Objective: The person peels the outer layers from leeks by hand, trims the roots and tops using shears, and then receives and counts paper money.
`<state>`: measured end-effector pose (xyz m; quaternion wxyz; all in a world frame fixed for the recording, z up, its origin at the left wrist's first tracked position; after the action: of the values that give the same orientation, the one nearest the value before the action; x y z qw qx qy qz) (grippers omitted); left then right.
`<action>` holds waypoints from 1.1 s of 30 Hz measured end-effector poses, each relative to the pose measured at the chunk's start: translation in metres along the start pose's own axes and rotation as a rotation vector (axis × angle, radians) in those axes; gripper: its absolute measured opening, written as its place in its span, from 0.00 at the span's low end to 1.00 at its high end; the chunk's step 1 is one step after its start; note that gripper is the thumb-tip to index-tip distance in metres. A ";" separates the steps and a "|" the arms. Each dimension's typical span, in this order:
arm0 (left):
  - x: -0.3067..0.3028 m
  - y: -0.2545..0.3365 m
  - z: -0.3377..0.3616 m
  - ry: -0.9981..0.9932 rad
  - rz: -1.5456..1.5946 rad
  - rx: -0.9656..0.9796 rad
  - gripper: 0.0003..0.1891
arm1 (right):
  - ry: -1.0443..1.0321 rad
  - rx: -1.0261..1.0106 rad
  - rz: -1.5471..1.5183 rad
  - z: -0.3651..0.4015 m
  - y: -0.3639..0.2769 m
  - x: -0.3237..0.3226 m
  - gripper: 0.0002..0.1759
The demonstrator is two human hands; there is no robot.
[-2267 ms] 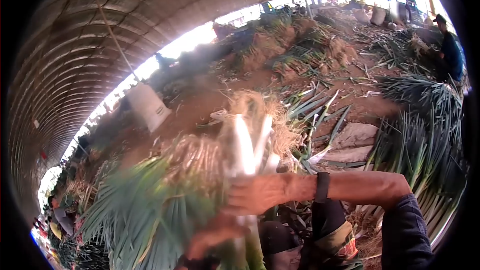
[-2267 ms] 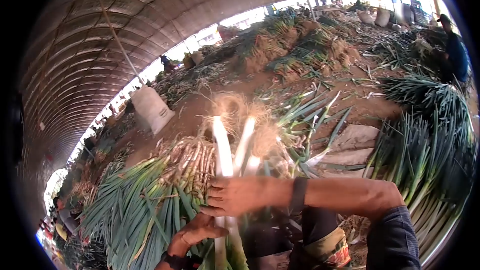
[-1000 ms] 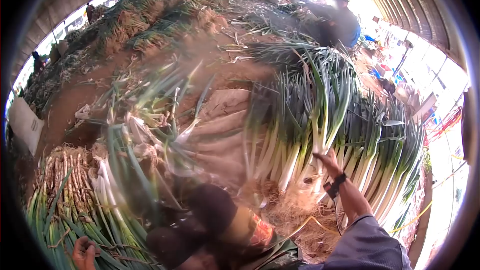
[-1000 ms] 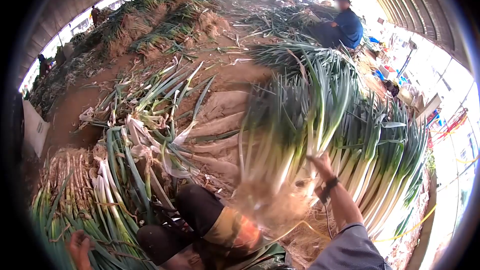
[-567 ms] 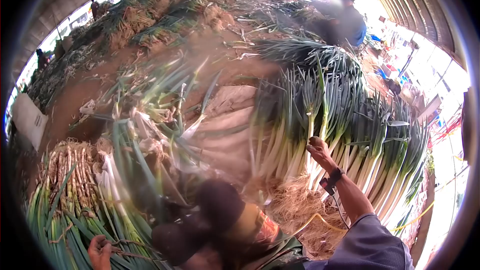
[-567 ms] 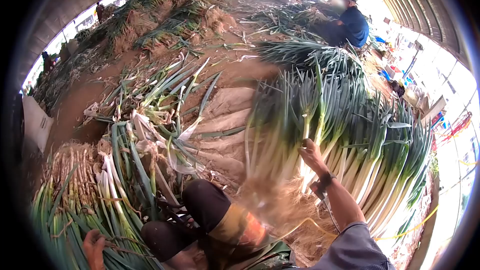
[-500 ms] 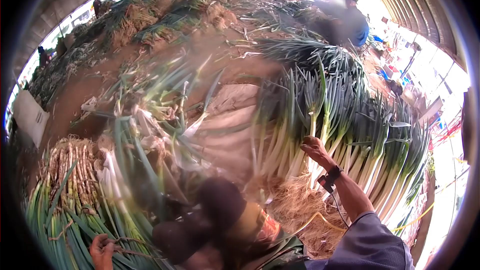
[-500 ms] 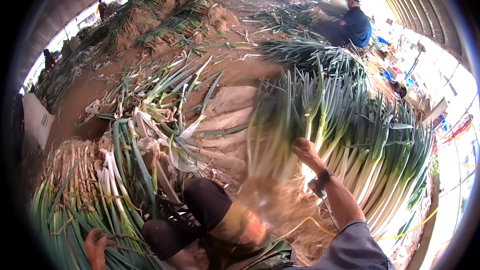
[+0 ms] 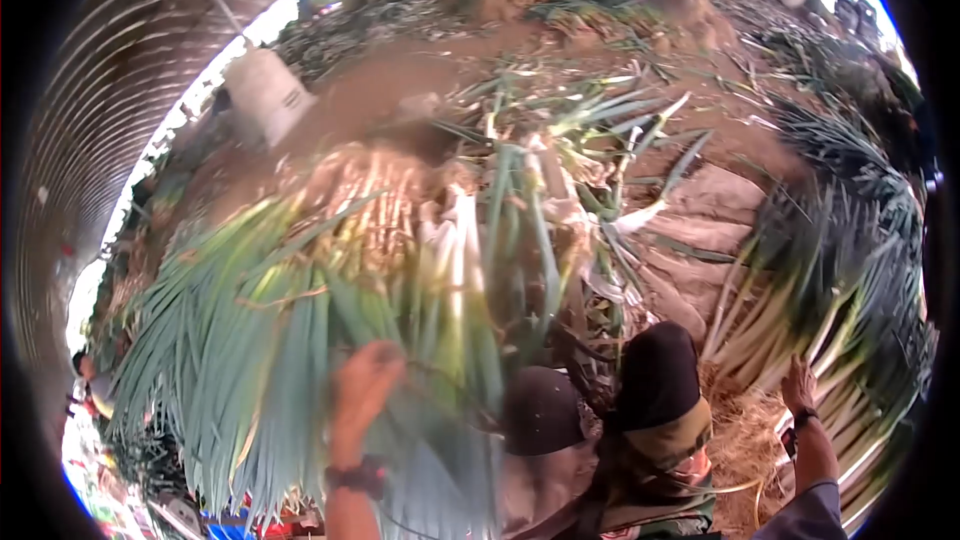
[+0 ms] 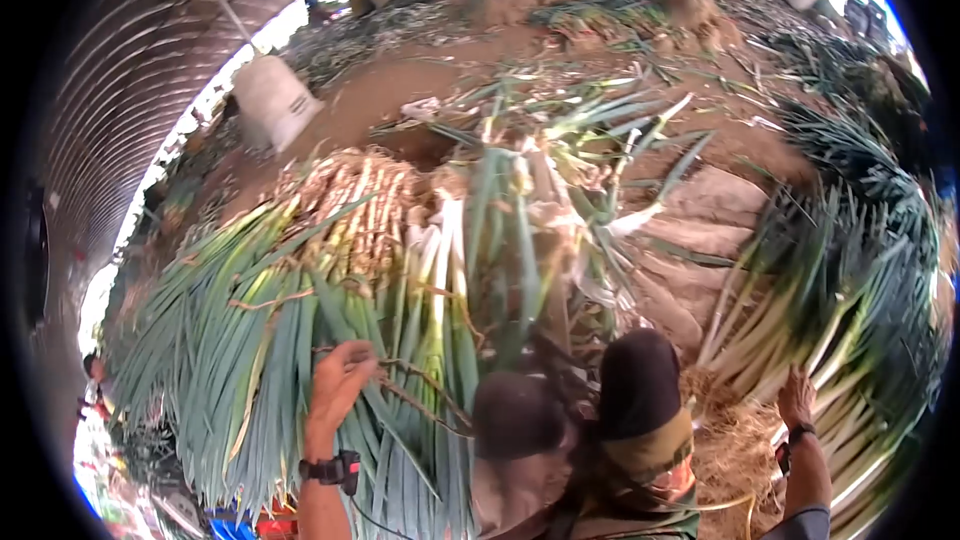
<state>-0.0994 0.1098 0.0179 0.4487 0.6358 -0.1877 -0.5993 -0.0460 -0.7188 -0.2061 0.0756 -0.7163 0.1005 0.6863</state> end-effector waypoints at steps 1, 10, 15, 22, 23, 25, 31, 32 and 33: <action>0.002 -0.004 -0.007 0.024 -0.005 0.004 0.19 | -0.046 0.072 -0.030 -0.004 -0.004 -0.007 0.33; 0.083 -0.023 -0.083 0.059 -0.414 0.163 0.16 | -0.225 0.061 -0.058 -0.001 -0.049 -0.035 0.35; 0.128 -0.039 -0.113 -0.029 -0.668 0.060 0.18 | -0.340 -0.259 -0.007 -0.018 -0.138 -0.070 0.14; 0.140 -0.035 -0.129 -0.006 -0.640 -0.002 0.23 | -0.104 -0.498 -0.708 -0.045 -0.336 -0.224 0.14; 0.135 -0.022 -0.126 -0.009 -0.570 -0.015 0.23 | -0.121 -0.559 -0.809 -0.044 -0.354 -0.220 0.15; 0.128 -0.006 -0.131 0.017 -0.457 -0.015 0.23 | 0.231 -1.090 -0.600 -0.010 -0.400 -0.261 0.16; 0.131 0.003 -0.158 0.123 -0.389 0.046 0.18 | -0.076 -1.241 -0.587 0.034 -0.446 -0.234 0.20; 0.134 -0.001 -0.162 0.120 -0.418 0.057 0.18 | -0.076 -1.228 -0.617 0.031 -0.448 -0.234 0.19; 0.141 -0.012 -0.166 0.109 -0.447 0.068 0.17 | -0.081 -1.210 -0.645 0.029 -0.448 -0.233 0.18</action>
<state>0.0815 0.0638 -0.0958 0.2928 0.7076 -0.0379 -0.6419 0.0281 -0.2689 0.0124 -0.1335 -0.6004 -0.5218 0.5911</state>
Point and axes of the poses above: each hand's wrist, its own z-axis away from the middle knuckle, its own x-axis out of the palm, y = z × x, the point moved 7 cm from there along -z, towards the middle knuckle, and after that the axes turned 2 degrees about x, right-handed, at the moved point
